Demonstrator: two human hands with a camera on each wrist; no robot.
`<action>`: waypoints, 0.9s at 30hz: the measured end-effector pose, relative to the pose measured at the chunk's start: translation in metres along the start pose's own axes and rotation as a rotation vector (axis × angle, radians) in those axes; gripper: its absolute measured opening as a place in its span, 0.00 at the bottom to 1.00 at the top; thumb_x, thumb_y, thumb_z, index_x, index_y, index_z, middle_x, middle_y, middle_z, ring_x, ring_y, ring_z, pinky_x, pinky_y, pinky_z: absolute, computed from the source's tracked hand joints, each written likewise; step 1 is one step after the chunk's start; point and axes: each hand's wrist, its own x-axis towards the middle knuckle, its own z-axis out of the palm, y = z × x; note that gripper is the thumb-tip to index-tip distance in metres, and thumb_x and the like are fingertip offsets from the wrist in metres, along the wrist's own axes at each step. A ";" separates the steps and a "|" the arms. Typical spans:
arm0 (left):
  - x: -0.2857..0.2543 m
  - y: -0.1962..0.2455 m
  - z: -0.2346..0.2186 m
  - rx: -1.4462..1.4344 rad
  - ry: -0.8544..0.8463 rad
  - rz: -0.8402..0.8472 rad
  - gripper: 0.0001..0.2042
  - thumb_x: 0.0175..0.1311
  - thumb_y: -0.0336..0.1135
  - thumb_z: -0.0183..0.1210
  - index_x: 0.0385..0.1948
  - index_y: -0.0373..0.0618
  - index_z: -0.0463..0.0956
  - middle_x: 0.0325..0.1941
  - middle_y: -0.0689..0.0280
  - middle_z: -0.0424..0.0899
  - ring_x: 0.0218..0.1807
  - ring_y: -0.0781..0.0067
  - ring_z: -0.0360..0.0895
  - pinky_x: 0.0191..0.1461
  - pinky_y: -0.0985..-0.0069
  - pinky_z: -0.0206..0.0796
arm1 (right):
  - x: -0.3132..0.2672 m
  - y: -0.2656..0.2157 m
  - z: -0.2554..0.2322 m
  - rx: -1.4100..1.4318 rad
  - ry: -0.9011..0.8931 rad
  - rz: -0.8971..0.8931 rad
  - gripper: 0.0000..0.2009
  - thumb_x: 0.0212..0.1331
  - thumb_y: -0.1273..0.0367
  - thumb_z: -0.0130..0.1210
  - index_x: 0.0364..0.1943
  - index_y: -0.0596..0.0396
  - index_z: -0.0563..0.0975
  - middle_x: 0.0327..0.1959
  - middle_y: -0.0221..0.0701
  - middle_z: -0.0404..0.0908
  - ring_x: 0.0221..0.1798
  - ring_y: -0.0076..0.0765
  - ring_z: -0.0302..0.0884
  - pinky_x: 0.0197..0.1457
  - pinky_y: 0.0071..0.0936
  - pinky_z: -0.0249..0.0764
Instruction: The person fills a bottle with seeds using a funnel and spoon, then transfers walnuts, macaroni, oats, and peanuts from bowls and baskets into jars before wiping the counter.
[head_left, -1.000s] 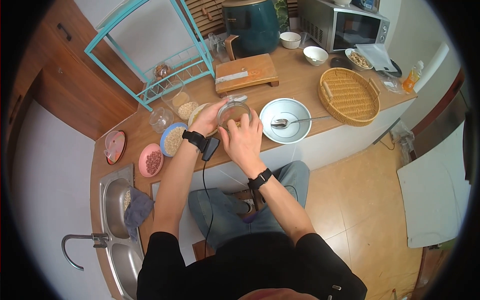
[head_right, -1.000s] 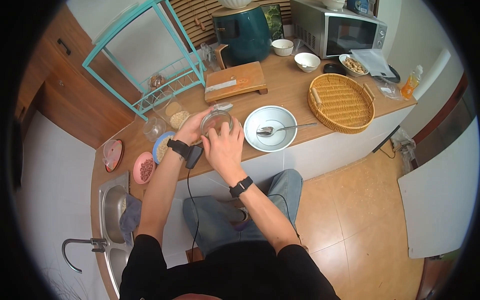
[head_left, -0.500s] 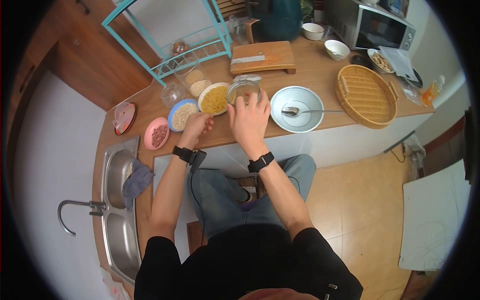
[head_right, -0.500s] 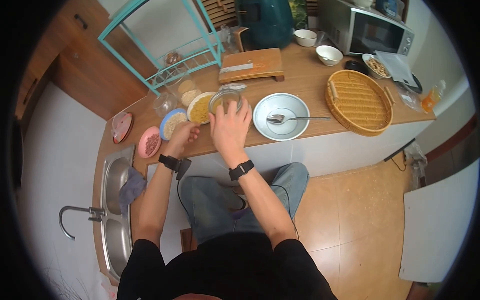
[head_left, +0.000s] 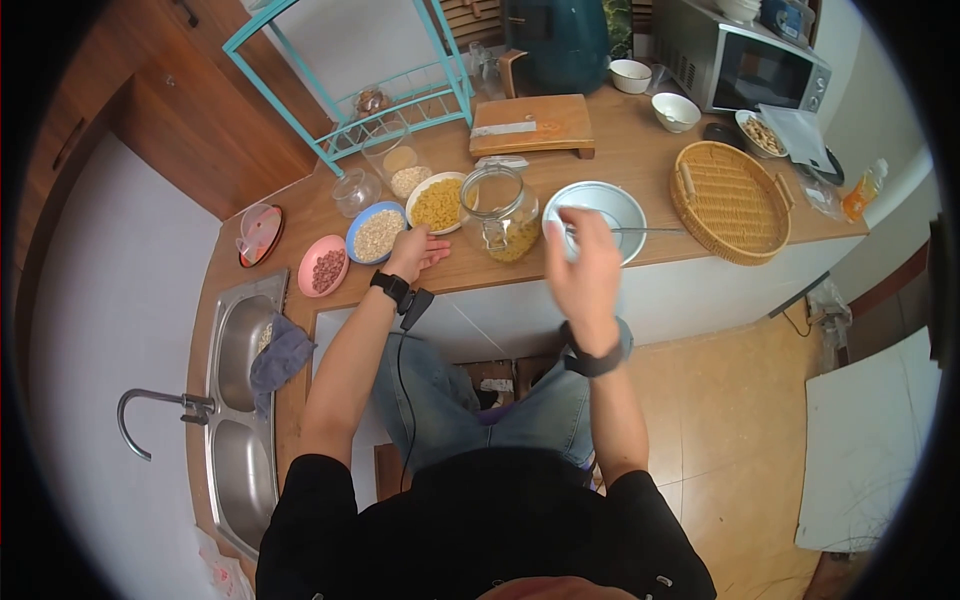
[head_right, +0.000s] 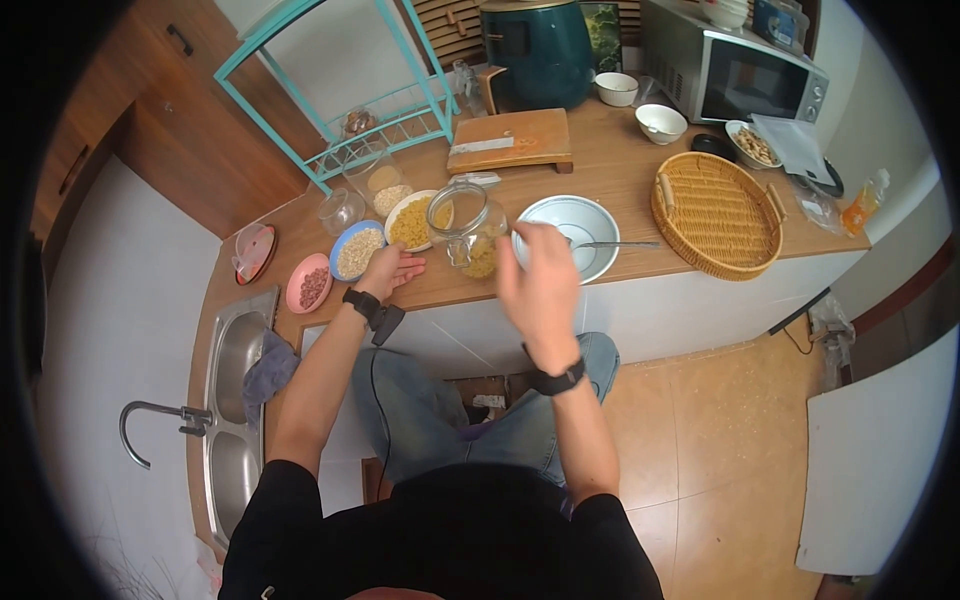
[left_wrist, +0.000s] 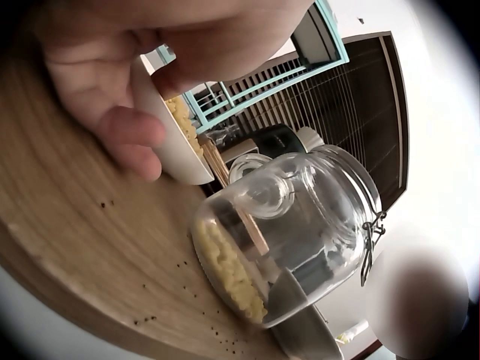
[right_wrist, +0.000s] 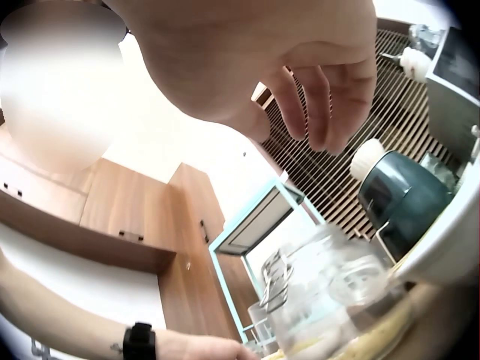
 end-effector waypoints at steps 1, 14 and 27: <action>0.000 0.000 0.000 -0.022 -0.007 -0.007 0.16 0.70 0.40 0.46 0.45 0.32 0.67 0.44 0.48 0.83 0.40 0.63 0.84 0.34 0.78 0.74 | -0.007 0.014 -0.017 0.162 -0.005 0.208 0.12 0.62 0.66 0.58 0.40 0.64 0.77 0.31 0.37 0.80 0.35 0.36 0.79 0.37 0.31 0.73; -0.019 -0.013 -0.004 -0.217 -0.038 0.070 0.15 0.64 0.39 0.48 0.40 0.33 0.69 0.42 0.48 0.84 0.40 0.64 0.83 0.41 0.77 0.77 | -0.020 0.115 -0.062 0.512 0.098 0.880 0.21 0.67 0.57 0.53 0.49 0.64 0.72 0.24 0.28 0.75 0.19 0.19 0.68 0.18 0.16 0.59; -0.080 -0.015 -0.035 -0.354 -0.072 0.157 0.14 0.63 0.40 0.50 0.39 0.35 0.67 0.44 0.45 0.82 0.45 0.61 0.83 0.48 0.72 0.78 | 0.017 0.074 -0.069 0.258 0.104 0.337 0.16 0.74 0.62 0.44 0.42 0.60 0.78 0.25 0.24 0.75 0.24 0.14 0.65 0.26 0.15 0.59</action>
